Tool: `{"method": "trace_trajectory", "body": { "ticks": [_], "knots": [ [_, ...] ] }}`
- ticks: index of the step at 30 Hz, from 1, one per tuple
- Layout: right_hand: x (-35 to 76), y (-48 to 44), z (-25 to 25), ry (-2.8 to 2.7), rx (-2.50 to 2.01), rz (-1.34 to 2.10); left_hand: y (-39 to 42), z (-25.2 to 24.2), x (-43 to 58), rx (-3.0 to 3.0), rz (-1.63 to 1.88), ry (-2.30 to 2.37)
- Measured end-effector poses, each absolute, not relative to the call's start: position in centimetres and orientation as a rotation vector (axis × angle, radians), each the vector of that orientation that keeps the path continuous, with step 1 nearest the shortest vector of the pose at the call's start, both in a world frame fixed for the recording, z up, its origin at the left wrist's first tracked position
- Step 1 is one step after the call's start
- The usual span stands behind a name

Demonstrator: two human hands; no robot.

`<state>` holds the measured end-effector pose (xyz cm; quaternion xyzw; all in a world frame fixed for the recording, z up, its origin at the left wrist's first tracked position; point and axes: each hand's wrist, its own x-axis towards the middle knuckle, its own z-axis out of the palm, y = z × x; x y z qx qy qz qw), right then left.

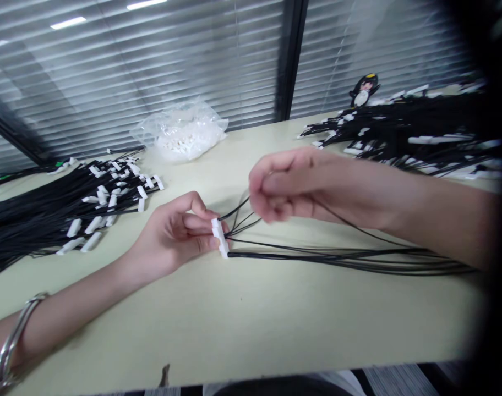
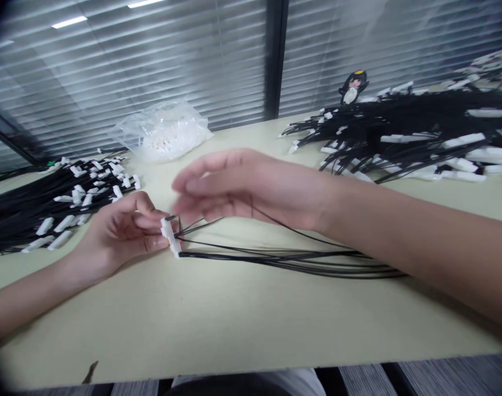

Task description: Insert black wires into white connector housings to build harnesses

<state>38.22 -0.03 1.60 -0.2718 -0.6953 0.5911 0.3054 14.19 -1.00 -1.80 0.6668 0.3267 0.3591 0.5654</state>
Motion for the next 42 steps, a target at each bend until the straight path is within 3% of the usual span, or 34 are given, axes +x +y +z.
{"method": "trace_trajectory", "body": {
  "ticks": [6,11,20,24,30,33,42],
  "knots": [
    [40.3,1.9,2.5,-1.480,-0.482,1.338,-0.9,-1.9,14.1,1.525,0.826,0.766],
    [43.9,7.0,2.1,-1.331,-0.809,0.971,-0.8,-1.9,14.0,1.519,0.829,0.767],
    [44.8,7.7,2.1,-1.183,-0.827,1.006,-0.9,-1.9,14.1,1.501,0.826,0.795],
    [40.3,3.4,2.4,-1.462,-0.684,1.051,-0.9,-1.9,14.1,1.515,0.825,0.802],
    [36.4,-1.4,0.5,-2.069,-0.944,0.515,-0.9,-1.8,14.1,1.520,0.811,0.764],
    [36.1,-1.8,-0.4,-2.169,-1.004,0.362,-0.9,-1.8,14.1,1.542,0.810,0.745],
    [36.1,-1.6,-0.6,-2.236,-1.043,0.317,-1.0,-1.5,14.2,1.582,0.796,0.785]
  ]
}}
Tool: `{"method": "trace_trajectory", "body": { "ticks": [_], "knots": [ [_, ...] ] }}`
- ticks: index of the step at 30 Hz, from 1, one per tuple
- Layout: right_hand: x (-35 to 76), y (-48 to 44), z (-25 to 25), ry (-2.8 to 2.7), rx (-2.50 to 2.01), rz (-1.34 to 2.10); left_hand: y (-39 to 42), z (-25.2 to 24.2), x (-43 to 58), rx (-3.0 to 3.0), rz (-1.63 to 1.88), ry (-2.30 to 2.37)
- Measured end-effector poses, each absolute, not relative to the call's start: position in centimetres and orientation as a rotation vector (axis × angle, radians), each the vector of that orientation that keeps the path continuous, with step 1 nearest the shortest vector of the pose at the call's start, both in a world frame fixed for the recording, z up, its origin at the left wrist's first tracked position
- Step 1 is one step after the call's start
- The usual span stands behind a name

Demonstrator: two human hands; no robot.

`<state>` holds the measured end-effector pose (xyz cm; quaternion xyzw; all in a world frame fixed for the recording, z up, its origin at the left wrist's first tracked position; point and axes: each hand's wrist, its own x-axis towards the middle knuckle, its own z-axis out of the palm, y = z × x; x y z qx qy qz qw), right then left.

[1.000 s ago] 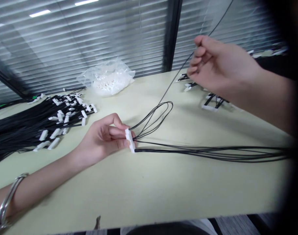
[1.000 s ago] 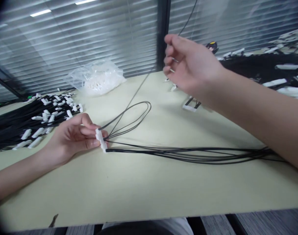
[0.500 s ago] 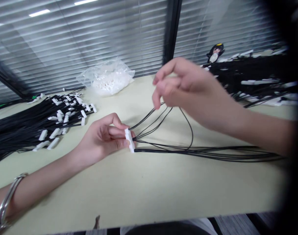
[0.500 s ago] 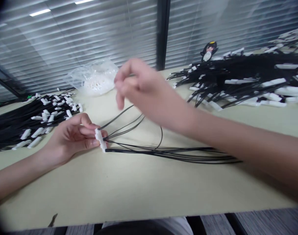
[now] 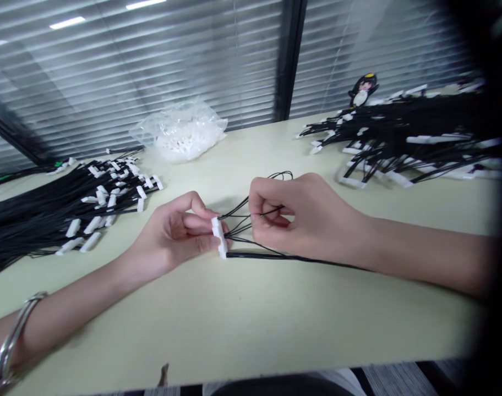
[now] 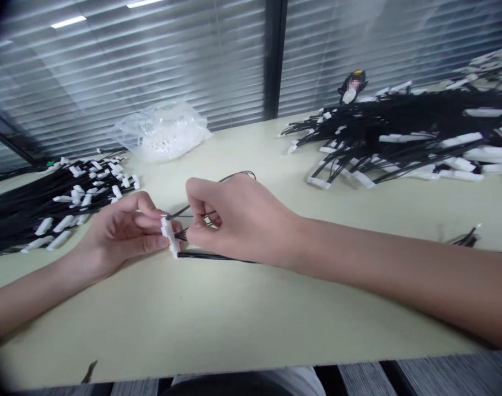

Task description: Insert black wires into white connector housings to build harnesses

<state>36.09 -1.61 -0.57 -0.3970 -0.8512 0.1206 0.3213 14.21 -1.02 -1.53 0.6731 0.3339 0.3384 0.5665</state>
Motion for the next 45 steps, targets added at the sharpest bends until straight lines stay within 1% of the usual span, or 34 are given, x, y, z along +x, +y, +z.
{"method": "trace_trajectory", "body": {
  "ticks": [2,6,12,15,28,36,39,45],
  "knots": [
    [36.1,-1.6,-0.7,-2.291,-0.985,0.238,-1.1,-1.4,14.3,1.590,0.796,0.791],
    [36.2,-1.5,-1.3,-2.374,-0.883,-0.128,-1.4,-1.2,14.4,1.579,0.792,0.815],
    [36.6,-1.3,-2.1,-2.279,-0.692,-0.578,-1.4,-1.2,14.4,1.584,0.803,0.805],
    [36.7,-1.2,-2.2,-2.261,-0.650,-0.687,-1.3,-1.3,14.4,1.596,0.799,0.781],
    [36.7,-1.0,-2.3,-2.199,-0.564,-0.819,-1.1,-1.6,14.4,1.602,0.801,0.788],
    [36.5,-1.0,-2.3,-2.192,-0.538,-0.844,-1.1,-1.5,14.3,1.605,0.795,0.812],
    [36.5,-1.2,-2.4,-2.203,-0.553,-0.809,-1.1,-1.6,14.4,1.602,0.803,0.808],
    [36.4,-1.8,-2.4,-2.337,-0.648,-0.611,-1.1,-1.8,14.3,1.622,0.838,0.814]
  ]
}}
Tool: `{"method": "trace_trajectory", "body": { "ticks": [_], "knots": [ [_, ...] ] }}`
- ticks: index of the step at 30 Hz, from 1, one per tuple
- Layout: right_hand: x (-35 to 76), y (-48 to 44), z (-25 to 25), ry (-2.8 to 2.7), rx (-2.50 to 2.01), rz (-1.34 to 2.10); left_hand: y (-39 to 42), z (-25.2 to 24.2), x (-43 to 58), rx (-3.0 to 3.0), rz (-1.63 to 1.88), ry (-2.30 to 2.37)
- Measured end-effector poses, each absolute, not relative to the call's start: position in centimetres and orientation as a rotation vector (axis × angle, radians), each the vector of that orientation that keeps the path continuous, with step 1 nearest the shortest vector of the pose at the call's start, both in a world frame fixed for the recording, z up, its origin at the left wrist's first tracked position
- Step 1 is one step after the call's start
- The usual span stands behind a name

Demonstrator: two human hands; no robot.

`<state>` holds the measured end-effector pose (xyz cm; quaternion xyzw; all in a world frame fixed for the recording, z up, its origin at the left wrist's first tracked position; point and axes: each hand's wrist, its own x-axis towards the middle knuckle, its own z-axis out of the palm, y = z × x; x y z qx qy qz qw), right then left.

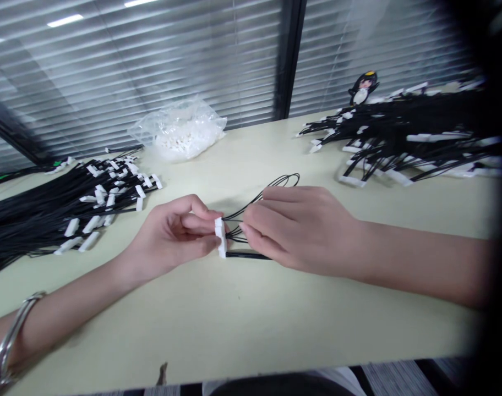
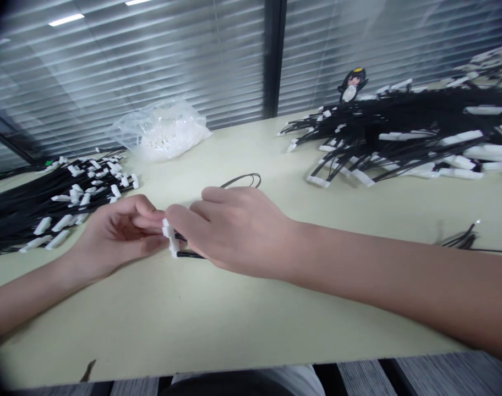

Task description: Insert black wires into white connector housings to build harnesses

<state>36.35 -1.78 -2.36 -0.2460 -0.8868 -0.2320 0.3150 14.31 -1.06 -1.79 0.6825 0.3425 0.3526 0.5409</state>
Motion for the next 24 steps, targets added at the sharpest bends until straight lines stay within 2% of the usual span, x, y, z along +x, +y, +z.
{"method": "trace_trajectory", "body": {
  "ticks": [24],
  "knots": [
    [35.82,-2.05,-2.24,-2.398,-0.628,-0.578,-1.83,-1.55,14.56,1.638,0.855,0.737]
  ]
}}
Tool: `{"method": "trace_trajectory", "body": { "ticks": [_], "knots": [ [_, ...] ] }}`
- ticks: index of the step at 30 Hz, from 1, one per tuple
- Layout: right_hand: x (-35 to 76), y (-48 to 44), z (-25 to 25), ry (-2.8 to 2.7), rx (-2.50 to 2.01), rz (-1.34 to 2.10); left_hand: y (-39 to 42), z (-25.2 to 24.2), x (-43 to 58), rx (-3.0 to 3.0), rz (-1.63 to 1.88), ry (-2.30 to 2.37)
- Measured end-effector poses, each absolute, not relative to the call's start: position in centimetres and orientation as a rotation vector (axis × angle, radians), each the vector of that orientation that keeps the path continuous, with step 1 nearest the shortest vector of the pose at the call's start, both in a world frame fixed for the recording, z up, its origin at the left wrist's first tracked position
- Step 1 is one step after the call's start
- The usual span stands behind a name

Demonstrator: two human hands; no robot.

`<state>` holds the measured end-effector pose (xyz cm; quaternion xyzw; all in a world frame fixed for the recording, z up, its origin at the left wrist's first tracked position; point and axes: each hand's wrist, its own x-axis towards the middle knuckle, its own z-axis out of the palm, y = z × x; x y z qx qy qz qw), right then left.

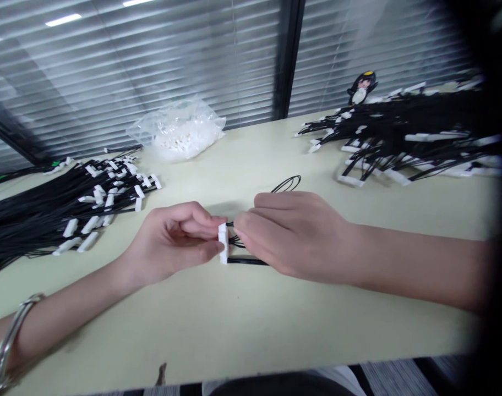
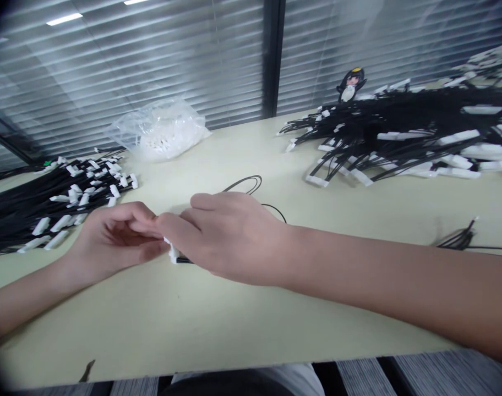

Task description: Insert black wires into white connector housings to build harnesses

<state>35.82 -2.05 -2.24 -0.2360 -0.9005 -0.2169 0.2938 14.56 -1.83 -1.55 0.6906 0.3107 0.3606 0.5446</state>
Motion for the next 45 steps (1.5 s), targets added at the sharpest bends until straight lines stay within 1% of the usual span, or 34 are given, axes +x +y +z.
{"method": "trace_trajectory", "body": {
  "ticks": [4,9,11,13,15,17,20,21,23,25,26,28,31,38,40,45],
  "knots": [
    [35.5,-2.2,-2.1,-2.414,-0.621,-0.592,-1.8,-1.5,14.4,1.646,0.839,0.736],
    [35.7,-1.5,-1.8,-2.367,-0.654,-0.780,-1.6,-1.6,14.3,1.620,0.803,0.689],
    [36.4,-0.5,-1.6,-2.361,-0.743,-0.833,-1.7,-1.7,14.2,1.621,0.799,0.655],
    [37.5,1.0,-1.2,-2.335,-0.963,-0.733,-1.9,-1.9,14.3,1.647,0.815,0.615],
    [38.7,2.7,-0.7,-2.254,-1.253,-0.464,-2.2,-2.0,14.3,1.688,0.841,0.592],
    [39.7,4.0,-0.2,-2.180,-1.450,-0.201,-2.2,-2.1,14.3,1.743,0.868,0.591],
    [40.6,5.1,0.5,-2.202,-1.575,0.030,-2.2,-2.1,14.0,1.829,0.885,0.607],
    [40.8,5.1,0.6,-2.237,-1.588,0.206,-2.2,-2.1,14.0,1.852,0.884,0.612],
    [40.8,5.0,0.8,-2.245,-1.477,0.796,-2.1,-2.1,13.8,1.883,0.882,0.618],
    [40.7,4.6,0.9,-2.052,-1.167,1.434,-2.2,-2.1,13.7,1.896,0.883,0.633],
    [40.6,4.4,0.8,-1.899,-1.036,1.638,-2.3,-2.1,13.7,1.897,0.887,0.647],
    [40.2,4.1,0.6,-1.641,-0.919,1.793,-2.3,-2.2,13.6,1.905,0.895,0.670],
    [39.2,4.0,-0.2,-1.477,-0.847,1.832,-2.3,-2.5,13.5,1.955,0.903,0.664],
    [37.5,3.5,-1.7,-1.671,-0.602,1.763,-2.3,-2.7,13.3,2.067,0.909,0.648],
    [37.6,3.3,-1.6,-1.731,-0.642,1.726,-2.4,-2.7,13.4,2.064,0.917,0.655],
    [39.4,3.9,-0.6,-1.841,-0.897,1.480,-2.3,-2.5,13.8,1.913,0.895,0.649]
  ]
}}
